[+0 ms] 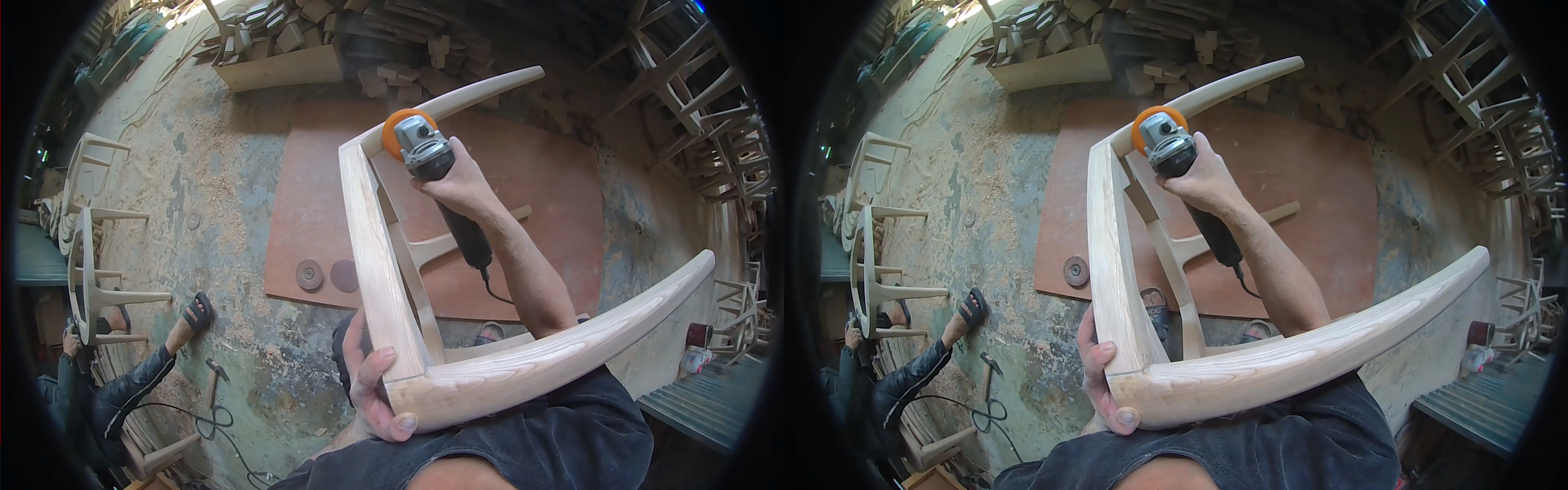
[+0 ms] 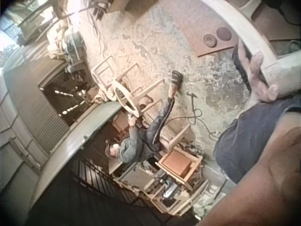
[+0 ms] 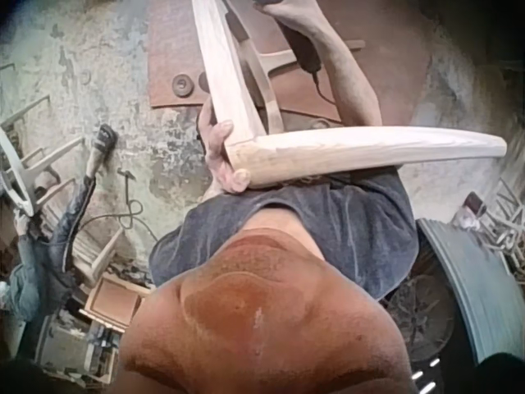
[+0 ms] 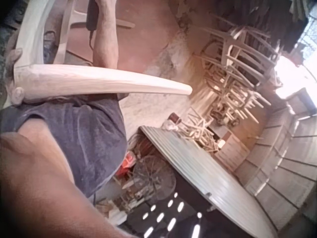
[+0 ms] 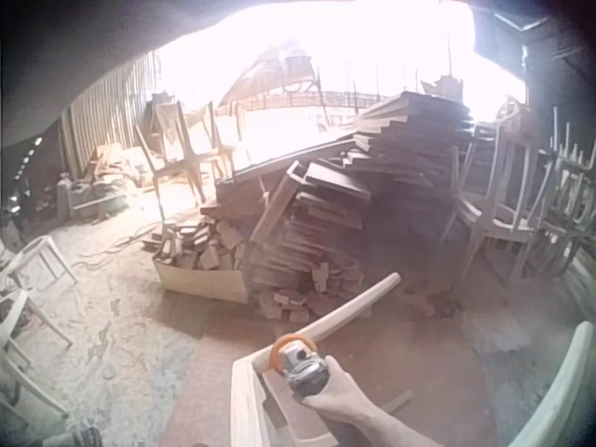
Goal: Using a power angle grinder with a sanding disc to smooth the surface of a wooden chair frame.
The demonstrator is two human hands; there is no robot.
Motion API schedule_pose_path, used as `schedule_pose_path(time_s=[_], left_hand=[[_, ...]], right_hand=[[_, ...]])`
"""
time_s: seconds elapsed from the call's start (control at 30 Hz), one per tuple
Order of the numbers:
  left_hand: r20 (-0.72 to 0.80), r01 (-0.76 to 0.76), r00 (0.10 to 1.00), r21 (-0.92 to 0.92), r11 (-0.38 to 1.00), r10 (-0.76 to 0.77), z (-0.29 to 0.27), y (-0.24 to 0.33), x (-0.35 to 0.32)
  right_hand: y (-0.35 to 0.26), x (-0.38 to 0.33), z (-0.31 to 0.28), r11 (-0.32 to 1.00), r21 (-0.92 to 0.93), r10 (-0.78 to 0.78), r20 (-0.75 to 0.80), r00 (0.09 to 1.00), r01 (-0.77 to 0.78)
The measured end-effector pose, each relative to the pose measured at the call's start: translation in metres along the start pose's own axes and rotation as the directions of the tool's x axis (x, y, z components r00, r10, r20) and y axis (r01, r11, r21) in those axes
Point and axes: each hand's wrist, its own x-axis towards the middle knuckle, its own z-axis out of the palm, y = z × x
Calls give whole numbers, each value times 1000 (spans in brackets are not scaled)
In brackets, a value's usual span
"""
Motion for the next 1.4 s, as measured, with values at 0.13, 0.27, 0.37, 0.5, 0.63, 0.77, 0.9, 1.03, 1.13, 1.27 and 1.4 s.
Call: schedule_pose_path(time_s=[0.13,0.27,0.37,0.5,0.63,0.77,0.9,1.03,1.13,1.27,1.4], left_hand=[[-33,-50,998,-39,998,49,4,-7,0],[6,-34,999,-34,999,34,-1,-8,-1],[24,-11,1000,-15,1000,12,-3,-3,0],[25,-49,998,-20,999,49,0,-5,2],[38,-31,999,-19,999,31,-2,-3,0],[30,-33,999,-26,999,34,-2,-5,-1],[58,-61,996,20,998,60,-9,-6,-3],[29,-62,998,-39,997,64,-2,-9,-2],[3,-49,999,-59,997,49,-2,-9,-3],[1,-43,999,-51,998,43,0,-5,-2],[-6,-50,999,-51,997,49,1,-5,-1]], right_hand=[[-4,-2,-21,999,18,36,-135,990,-34],[-12,-7,-19,994,71,94,-185,978,-82],[-8,-3,-8,998,65,3,-46,999,0],[-8,0,8,997,68,-41,53,998,38],[-9,1,14,997,75,-33,85,996,27],[-14,2,10,998,53,16,92,996,-21],[-8,4,2,1000,-3,16,9,1000,-16],[-9,5,-28,999,8,46,-66,997,-45],[-14,0,-37,995,27,104,-222,969,-100],[-12,0,-33,988,99,136,-241,961,-115],[-11,3,-15,998,58,-9,-12,1000,10]])
